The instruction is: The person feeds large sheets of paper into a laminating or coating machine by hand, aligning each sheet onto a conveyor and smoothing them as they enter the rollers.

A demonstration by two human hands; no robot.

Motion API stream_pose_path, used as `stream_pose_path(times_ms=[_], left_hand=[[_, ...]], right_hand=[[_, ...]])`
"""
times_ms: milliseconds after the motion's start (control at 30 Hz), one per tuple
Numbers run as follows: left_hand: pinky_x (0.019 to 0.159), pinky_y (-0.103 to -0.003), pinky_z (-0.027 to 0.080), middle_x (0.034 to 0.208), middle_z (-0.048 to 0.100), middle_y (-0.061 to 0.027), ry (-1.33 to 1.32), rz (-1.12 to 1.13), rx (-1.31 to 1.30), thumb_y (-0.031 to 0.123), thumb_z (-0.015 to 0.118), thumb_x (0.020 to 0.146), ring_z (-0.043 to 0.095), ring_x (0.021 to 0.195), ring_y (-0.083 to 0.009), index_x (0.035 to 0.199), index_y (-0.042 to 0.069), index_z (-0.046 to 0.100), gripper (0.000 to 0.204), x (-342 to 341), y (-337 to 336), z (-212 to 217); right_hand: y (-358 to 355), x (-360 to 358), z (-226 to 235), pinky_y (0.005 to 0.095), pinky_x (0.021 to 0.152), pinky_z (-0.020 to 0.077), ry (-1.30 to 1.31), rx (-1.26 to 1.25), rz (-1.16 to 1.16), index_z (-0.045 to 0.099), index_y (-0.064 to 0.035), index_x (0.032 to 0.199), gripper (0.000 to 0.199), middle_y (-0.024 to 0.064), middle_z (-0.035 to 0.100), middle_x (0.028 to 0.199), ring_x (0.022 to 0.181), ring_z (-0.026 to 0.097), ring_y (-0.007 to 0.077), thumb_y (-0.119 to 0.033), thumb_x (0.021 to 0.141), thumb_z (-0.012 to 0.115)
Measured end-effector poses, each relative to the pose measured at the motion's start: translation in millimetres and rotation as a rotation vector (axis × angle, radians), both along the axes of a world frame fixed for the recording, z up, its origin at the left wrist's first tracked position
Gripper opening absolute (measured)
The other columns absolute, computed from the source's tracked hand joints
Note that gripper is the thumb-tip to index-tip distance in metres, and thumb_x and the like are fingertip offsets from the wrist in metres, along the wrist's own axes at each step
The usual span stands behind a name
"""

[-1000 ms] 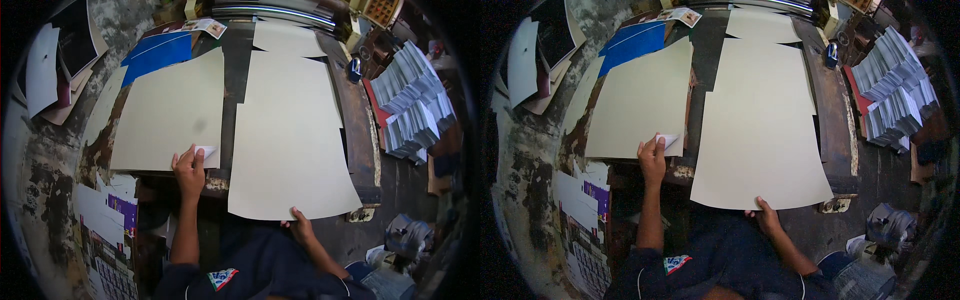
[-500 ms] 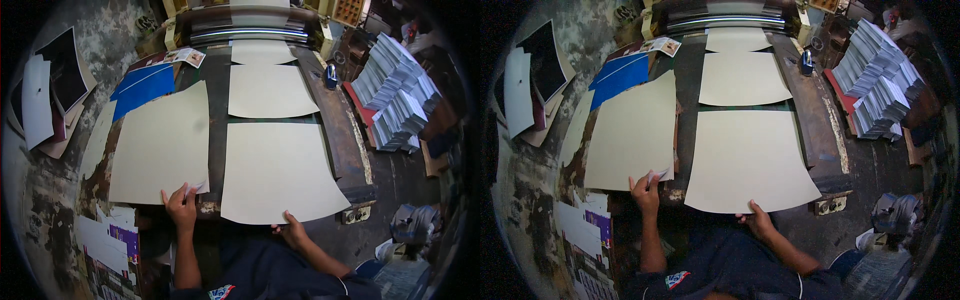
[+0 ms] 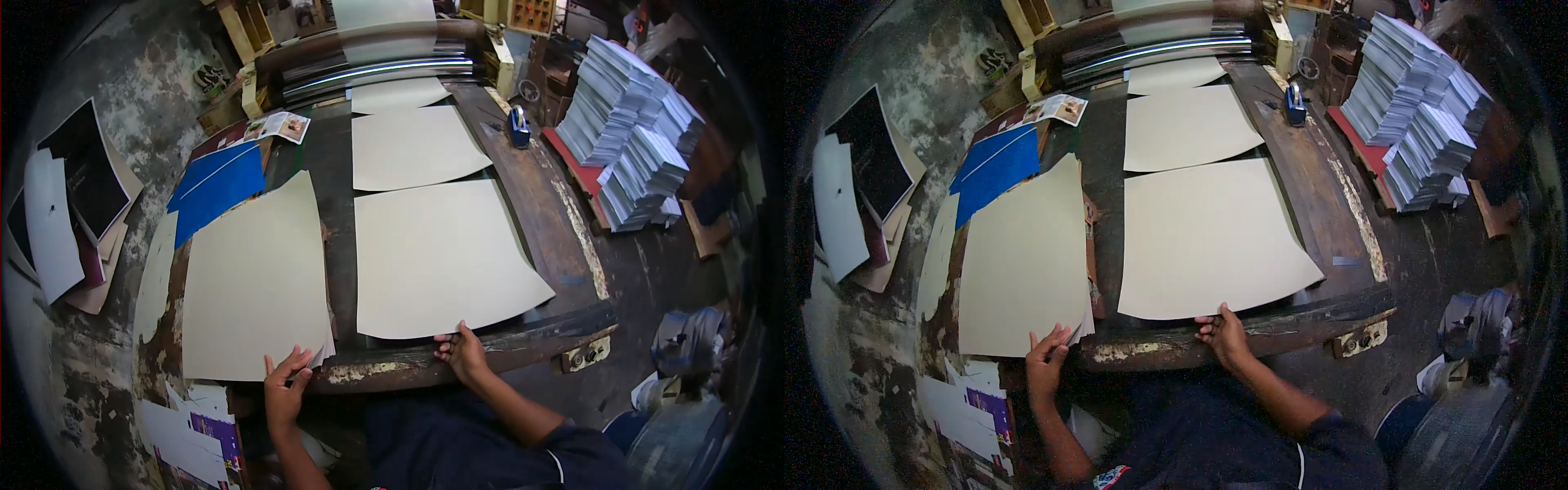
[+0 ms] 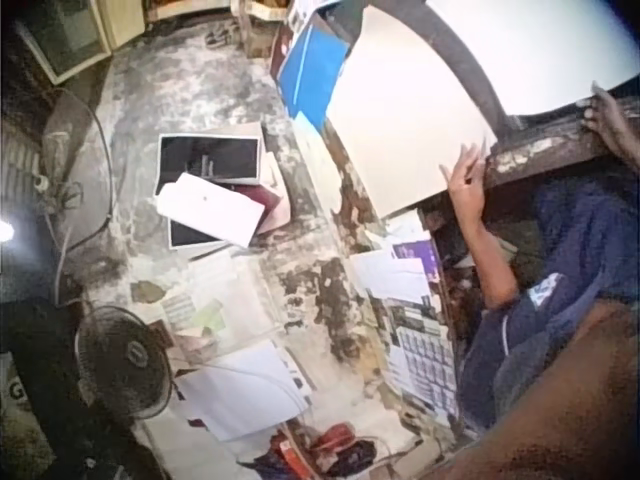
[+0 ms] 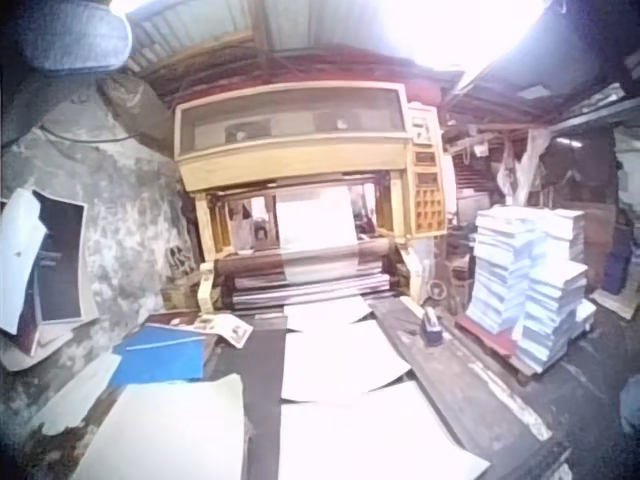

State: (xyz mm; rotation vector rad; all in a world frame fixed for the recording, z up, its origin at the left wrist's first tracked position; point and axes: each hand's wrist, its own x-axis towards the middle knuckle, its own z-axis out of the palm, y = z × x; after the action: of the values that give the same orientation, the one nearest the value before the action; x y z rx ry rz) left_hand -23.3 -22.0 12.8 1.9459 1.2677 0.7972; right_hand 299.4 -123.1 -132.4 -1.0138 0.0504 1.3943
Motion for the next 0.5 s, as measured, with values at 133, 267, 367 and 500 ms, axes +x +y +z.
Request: stream_pose_path(times_ms=[133,267,367,500], left_hand=[[0.116,-0.052,-0.001,0.113,0.068,-0.0082,-0.028,-0.023,-0.085,0.038,0.061,0.091,0.054,0.124,-0.0224,0.106,0.006,0.07,0.036,-1.9,3.8,0.0],[0.117,-0.049,0.0,0.114,0.068,-0.0101,-0.007,-0.023,-0.073,0.038,0.055,0.094,0.057,0.119,-0.0211,0.107,0.002,0.069,0.04,-2.4,4.8,-3.3],[0.118,-0.043,0.001,0.099,0.071,-0.0114,-0.073,0.098,-0.038,0.031,0.049,0.098,0.063,0.096,-0.0135,0.094,-0.006,0.066,0.041,-2.4,6.3,-18.1],[0.119,-0.043,0.001,0.091,0.071,-0.0088,-0.048,0.125,-0.045,0.03,0.047,0.099,0.061,0.085,-0.0127,0.093,-0.006,0.066,0.041,-2.0,5.7,-19.8]], right_hand=[[13.9,-3.4,-5.5,0.0407,0.07,0.0533,0.002,0.014,-0.098,0.04,-0.0083,0.118,0.032,0.0129,0.06,0.1,0.07,0.057,0.0181,-0.036,0.103,0.034],[32.8,-5.2,-11.6,0.0427,0.072,0.054,0.014,0.011,-0.186,0.039,-0.0104,0.123,0.032,0.013,0.056,0.112,0.075,0.058,0.0196,-0.034,0.102,0.037],[50.3,-5.9,-16.4,0.0432,0.076,0.0528,-0.012,0.042,-0.196,0.03,-0.0152,0.14,0.044,0.0118,0.052,0.12,0.085,0.057,0.022,-0.034,0.101,0.038],[63.9,-9.9,10.3,0.0431,0.081,0.0512,-0.072,0.023,-0.195,0.021,-0.0144,0.148,0.054,0.0144,0.046,0.132,0.098,0.056,0.0249,-0.034,0.101,0.039]])
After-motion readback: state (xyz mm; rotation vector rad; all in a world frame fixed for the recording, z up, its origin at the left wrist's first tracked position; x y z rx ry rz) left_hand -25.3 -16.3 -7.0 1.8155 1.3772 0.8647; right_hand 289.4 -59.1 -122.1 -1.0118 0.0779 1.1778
